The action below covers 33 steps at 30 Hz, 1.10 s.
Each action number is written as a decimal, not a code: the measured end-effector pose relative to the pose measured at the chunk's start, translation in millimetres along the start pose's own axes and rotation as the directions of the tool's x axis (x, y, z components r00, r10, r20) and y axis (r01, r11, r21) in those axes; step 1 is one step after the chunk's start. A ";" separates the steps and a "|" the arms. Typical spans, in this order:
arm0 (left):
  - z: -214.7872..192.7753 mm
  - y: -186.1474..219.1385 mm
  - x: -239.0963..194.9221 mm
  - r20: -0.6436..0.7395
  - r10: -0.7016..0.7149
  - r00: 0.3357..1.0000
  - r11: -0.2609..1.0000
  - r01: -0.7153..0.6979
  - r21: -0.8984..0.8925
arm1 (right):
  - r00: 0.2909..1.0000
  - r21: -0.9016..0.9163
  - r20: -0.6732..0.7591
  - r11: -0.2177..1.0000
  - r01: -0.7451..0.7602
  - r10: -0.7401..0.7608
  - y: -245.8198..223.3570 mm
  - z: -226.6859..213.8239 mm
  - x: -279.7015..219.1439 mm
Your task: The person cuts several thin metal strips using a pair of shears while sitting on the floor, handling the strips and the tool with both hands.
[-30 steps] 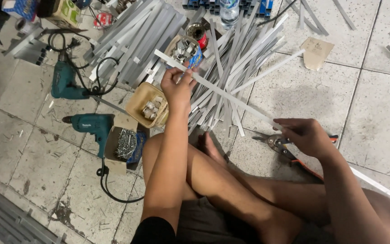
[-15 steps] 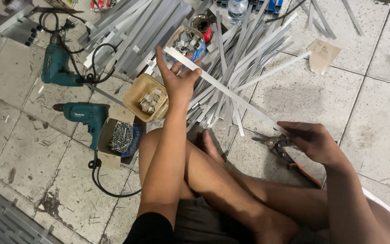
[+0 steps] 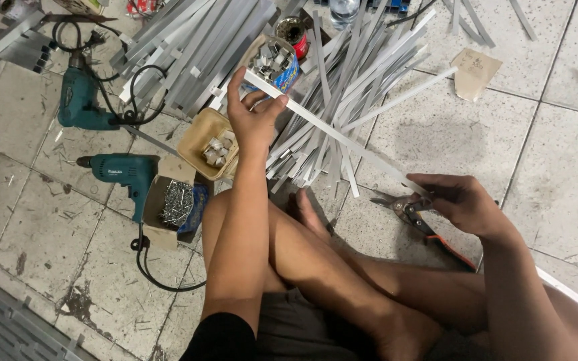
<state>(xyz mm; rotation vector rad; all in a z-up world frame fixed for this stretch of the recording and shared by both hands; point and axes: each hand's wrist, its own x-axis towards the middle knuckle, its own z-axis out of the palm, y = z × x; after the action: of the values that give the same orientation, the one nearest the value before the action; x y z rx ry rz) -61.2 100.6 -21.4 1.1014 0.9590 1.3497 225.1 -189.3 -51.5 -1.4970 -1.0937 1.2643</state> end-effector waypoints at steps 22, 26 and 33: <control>4.6 3.0 -0.2 -0.008 -0.020 1.000 0.997 0.020 0.081 | 0.999 -0.048 0.010 0.998 0.033 -0.032 -14.1 3.1 -0.3; 0.3 -7.3 4.4 -0.016 0.015 1.000 0.993 -0.013 0.119 | 0.997 -0.035 0.038 0.997 0.064 -0.062 -16.5 2.7 -0.8; -3.6 -6.0 4.1 -0.070 0.101 0.992 0.983 -0.088 0.163 | 0.999 -0.129 -0.021 0.991 -0.035 0.033 -26.3 -3.5 -2.4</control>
<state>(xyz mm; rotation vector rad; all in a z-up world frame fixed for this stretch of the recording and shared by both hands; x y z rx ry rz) -63.2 105.3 -27.7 1.2360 1.0997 1.4209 226.0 -185.6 -25.1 -1.6268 -1.1613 1.2197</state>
